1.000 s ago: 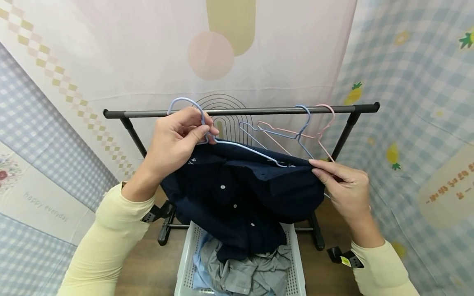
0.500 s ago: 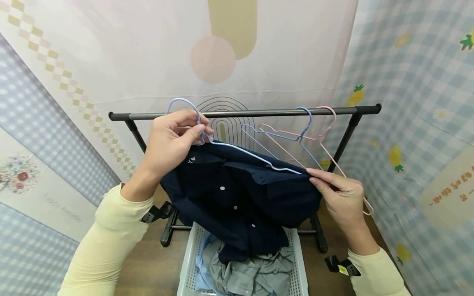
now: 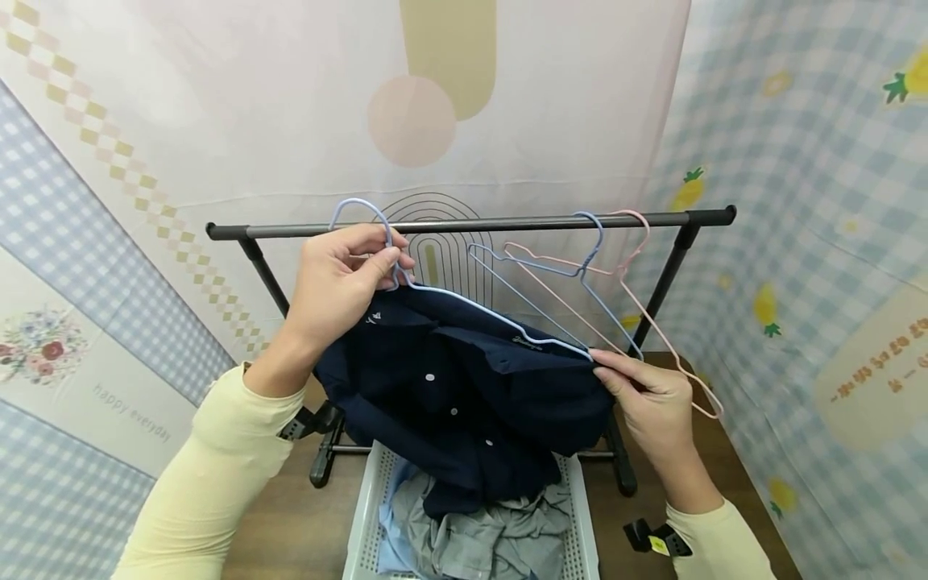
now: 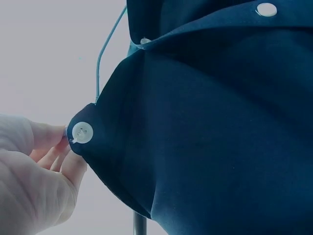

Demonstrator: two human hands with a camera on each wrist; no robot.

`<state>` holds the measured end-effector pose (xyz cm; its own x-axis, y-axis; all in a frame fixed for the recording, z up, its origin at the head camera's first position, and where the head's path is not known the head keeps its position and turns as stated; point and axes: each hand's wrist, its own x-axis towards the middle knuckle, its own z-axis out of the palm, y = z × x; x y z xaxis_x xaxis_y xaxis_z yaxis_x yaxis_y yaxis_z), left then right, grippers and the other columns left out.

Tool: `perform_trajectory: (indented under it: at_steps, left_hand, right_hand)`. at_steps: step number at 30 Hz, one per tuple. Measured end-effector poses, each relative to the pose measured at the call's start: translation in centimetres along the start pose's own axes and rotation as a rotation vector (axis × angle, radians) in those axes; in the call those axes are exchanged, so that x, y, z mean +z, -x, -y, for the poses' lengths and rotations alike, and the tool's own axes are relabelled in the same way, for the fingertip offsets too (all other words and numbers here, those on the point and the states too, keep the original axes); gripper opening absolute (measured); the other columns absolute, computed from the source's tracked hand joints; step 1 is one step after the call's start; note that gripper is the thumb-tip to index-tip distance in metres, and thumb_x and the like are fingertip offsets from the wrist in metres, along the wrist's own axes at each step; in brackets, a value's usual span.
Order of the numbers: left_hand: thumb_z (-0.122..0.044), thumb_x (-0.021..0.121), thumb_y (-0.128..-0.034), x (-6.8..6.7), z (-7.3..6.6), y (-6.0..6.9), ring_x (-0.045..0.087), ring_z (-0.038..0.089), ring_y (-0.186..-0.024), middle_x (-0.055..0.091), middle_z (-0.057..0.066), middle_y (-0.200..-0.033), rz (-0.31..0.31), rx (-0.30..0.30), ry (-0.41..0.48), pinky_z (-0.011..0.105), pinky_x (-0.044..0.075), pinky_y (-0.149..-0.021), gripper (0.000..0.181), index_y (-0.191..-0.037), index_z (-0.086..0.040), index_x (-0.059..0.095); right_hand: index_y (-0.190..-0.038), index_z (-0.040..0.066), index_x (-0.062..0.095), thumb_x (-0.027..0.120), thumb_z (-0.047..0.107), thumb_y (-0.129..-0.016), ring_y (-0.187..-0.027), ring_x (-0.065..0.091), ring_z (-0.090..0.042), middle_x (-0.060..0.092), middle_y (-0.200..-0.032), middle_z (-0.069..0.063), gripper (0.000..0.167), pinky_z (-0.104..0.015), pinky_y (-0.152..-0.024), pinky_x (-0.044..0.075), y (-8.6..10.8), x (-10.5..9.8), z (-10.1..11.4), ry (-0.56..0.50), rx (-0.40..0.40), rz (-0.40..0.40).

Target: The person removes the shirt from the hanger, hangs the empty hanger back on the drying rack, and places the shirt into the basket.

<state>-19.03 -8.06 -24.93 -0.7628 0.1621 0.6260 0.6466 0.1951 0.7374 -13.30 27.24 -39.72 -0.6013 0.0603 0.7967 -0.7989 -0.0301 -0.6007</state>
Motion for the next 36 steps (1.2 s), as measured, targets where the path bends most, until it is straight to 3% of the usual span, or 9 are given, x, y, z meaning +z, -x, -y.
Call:
perform_trajectory:
  at_steps: [6,11,15,19,22,29,36]
  left_hand:
    - [0.006,0.065,-0.0954,-0.2,0.3,0.2,0.07,0.017,-0.066,0.076,0.012,-0.081,-0.006,0.014,-0.045,0.027,0.058,-0.06,0.012,-0.098,0.002,0.076]
    - [0.006,0.064,-0.0966,-0.6,-0.5,0.3,0.072,0.019,-0.067,0.075,0.017,-0.083,-0.027,-0.012,0.041,0.029,0.062,-0.064,0.009,-0.097,0.005,0.074]
    - [0.006,0.065,-0.0964,-0.3,-1.5,0.4,0.072,0.017,-0.068,0.076,0.013,-0.084,0.008,0.052,-0.011,0.029,0.062,-0.064,0.009,-0.097,0.004,0.074]
    - [0.008,0.064,-0.0961,0.3,-2.2,0.7,0.072,0.015,-0.069,0.076,0.011,-0.087,0.044,0.135,-0.086,0.028,0.061,-0.064,0.011,-0.097,0.003,0.074]
    - [0.008,0.063,-0.0965,0.6,-2.5,0.8,0.072,0.015,-0.072,0.077,0.011,-0.091,0.069,0.188,-0.132,0.024,0.06,-0.066,0.013,-0.099,0.002,0.075]
    - [0.008,0.063,-0.097,1.4,-2.8,0.8,0.076,0.015,-0.08,0.078,0.013,-0.097,0.108,0.273,-0.194,0.019,0.06,-0.072,0.014,-0.102,0.003,0.075]
    - [0.003,0.064,-0.0983,1.9,-2.9,1.0,0.077,0.015,-0.089,0.079,0.011,-0.103,0.139,0.32,-0.299,0.019,0.059,-0.083,0.014,-0.107,0.002,0.076]
  right_hand:
    - [-0.104,-0.024,0.07,0.061,-0.035,-0.08,-0.102,0.076,-0.012,0.079,-0.108,-0.01,0.027,-0.016,-0.079,0.059,0.9,0.3,-0.9,-0.07,0.069,-0.006]
    - [-0.109,-0.023,0.068,0.061,-0.032,-0.083,-0.087,0.076,-0.004,0.079,-0.109,-0.003,0.029,-0.012,-0.072,0.057,2.0,0.5,-1.5,-0.003,0.142,0.038]
    - [-0.111,-0.019,0.07,0.063,-0.029,-0.084,-0.074,0.072,-0.001,0.08,-0.102,0.005,0.03,-0.012,-0.065,0.056,2.5,0.6,-1.5,0.102,0.201,0.062]
    - [-0.115,-0.017,0.069,0.064,-0.026,-0.086,-0.074,0.073,-0.001,0.078,-0.101,0.013,0.032,-0.015,-0.065,0.058,2.6,0.5,-1.1,0.178,0.284,0.12]
    - [-0.122,-0.017,0.065,0.064,-0.025,-0.087,-0.081,0.075,-0.004,0.077,-0.11,0.012,0.036,-0.018,-0.07,0.06,2.3,0.3,-0.9,0.155,0.319,0.2]
    - [-0.132,-0.025,0.051,0.058,-0.034,-0.083,-0.117,0.071,-0.018,0.068,-0.135,-0.017,0.051,-0.028,-0.09,0.059,1.3,-0.6,-0.6,-0.099,0.306,0.355]
    - [-0.144,-0.022,0.038,0.056,-0.035,-0.083,-0.13,0.063,-0.02,0.057,-0.146,-0.021,0.064,-0.026,-0.099,0.056,-1.1,-1.8,1.3,-0.089,0.279,0.491]
